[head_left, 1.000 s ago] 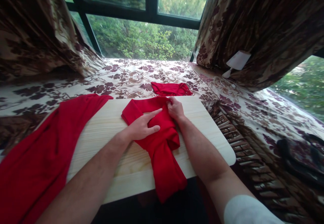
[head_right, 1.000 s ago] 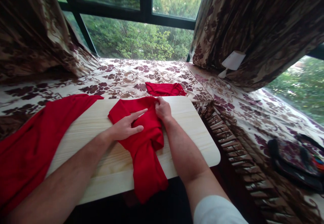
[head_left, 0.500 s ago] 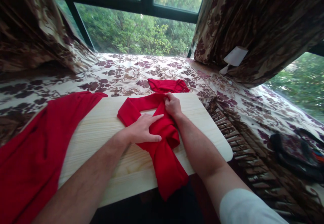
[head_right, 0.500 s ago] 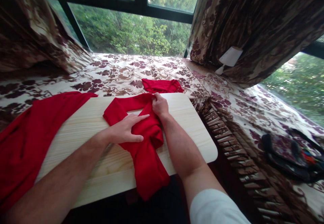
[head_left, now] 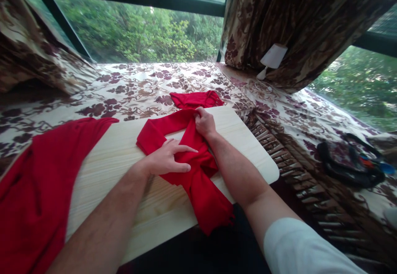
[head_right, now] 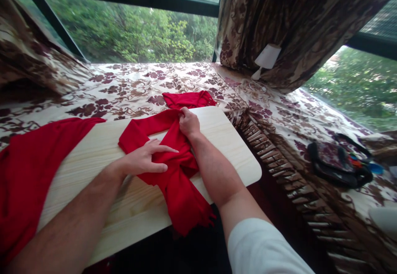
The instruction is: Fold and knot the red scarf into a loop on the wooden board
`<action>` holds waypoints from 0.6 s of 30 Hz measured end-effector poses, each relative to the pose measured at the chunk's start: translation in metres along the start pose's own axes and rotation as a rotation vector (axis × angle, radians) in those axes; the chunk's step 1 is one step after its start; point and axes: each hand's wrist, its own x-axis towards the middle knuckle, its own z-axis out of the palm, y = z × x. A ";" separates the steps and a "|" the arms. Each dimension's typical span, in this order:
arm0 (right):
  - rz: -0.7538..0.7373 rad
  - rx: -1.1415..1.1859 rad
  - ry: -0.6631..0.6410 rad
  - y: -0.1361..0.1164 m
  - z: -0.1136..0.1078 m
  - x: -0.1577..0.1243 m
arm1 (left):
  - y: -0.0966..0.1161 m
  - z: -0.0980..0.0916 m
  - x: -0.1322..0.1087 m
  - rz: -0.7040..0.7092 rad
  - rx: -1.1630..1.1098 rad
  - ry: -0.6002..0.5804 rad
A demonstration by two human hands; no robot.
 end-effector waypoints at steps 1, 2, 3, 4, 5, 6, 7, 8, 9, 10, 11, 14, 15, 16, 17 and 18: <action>0.007 0.003 0.002 0.000 0.000 0.000 | -0.001 0.000 0.000 0.003 -0.002 -0.001; 0.011 0.006 0.000 0.000 -0.001 -0.001 | -0.001 0.000 -0.001 0.002 -0.001 -0.003; 0.013 0.010 -0.001 0.000 -0.001 -0.001 | -0.001 0.001 -0.001 -0.001 0.002 -0.006; 0.013 0.011 -0.002 0.000 -0.002 -0.001 | 0.000 0.001 -0.001 -0.006 0.004 -0.008; 0.013 0.011 -0.001 0.000 -0.002 -0.001 | 0.000 0.002 -0.001 -0.008 0.001 -0.008; 0.012 0.009 -0.001 0.000 -0.002 -0.001 | 0.000 0.002 0.000 -0.003 -0.007 -0.007; 0.011 0.008 0.000 0.000 -0.002 -0.001 | 0.001 0.003 0.000 0.010 -0.018 -0.001; 0.012 0.009 -0.001 0.001 -0.001 -0.001 | 0.001 0.003 0.000 0.027 -0.028 0.009; 0.011 0.011 -0.004 0.002 -0.001 0.000 | 0.002 0.004 0.001 0.046 -0.033 0.022; 0.009 0.015 -0.007 0.003 -0.001 0.001 | 0.002 0.004 0.001 0.060 -0.030 0.032; 0.005 0.020 -0.011 0.004 0.000 0.001 | 0.003 0.005 0.002 0.062 -0.019 0.035; -0.006 0.029 -0.015 0.007 0.001 0.003 | 0.004 0.003 0.004 0.037 0.016 0.017; -0.006 0.029 -0.017 0.008 0.001 0.003 | 0.004 0.001 0.004 0.028 0.017 0.013; -0.002 0.026 -0.019 0.008 0.000 0.003 | 0.003 -0.001 0.004 0.020 0.014 0.013; 0.004 0.022 -0.022 0.007 0.000 0.003 | 0.001 -0.003 0.003 0.010 0.009 0.019; 0.011 0.016 -0.026 0.007 -0.001 0.002 | -0.001 -0.006 0.002 -0.001 0.003 0.026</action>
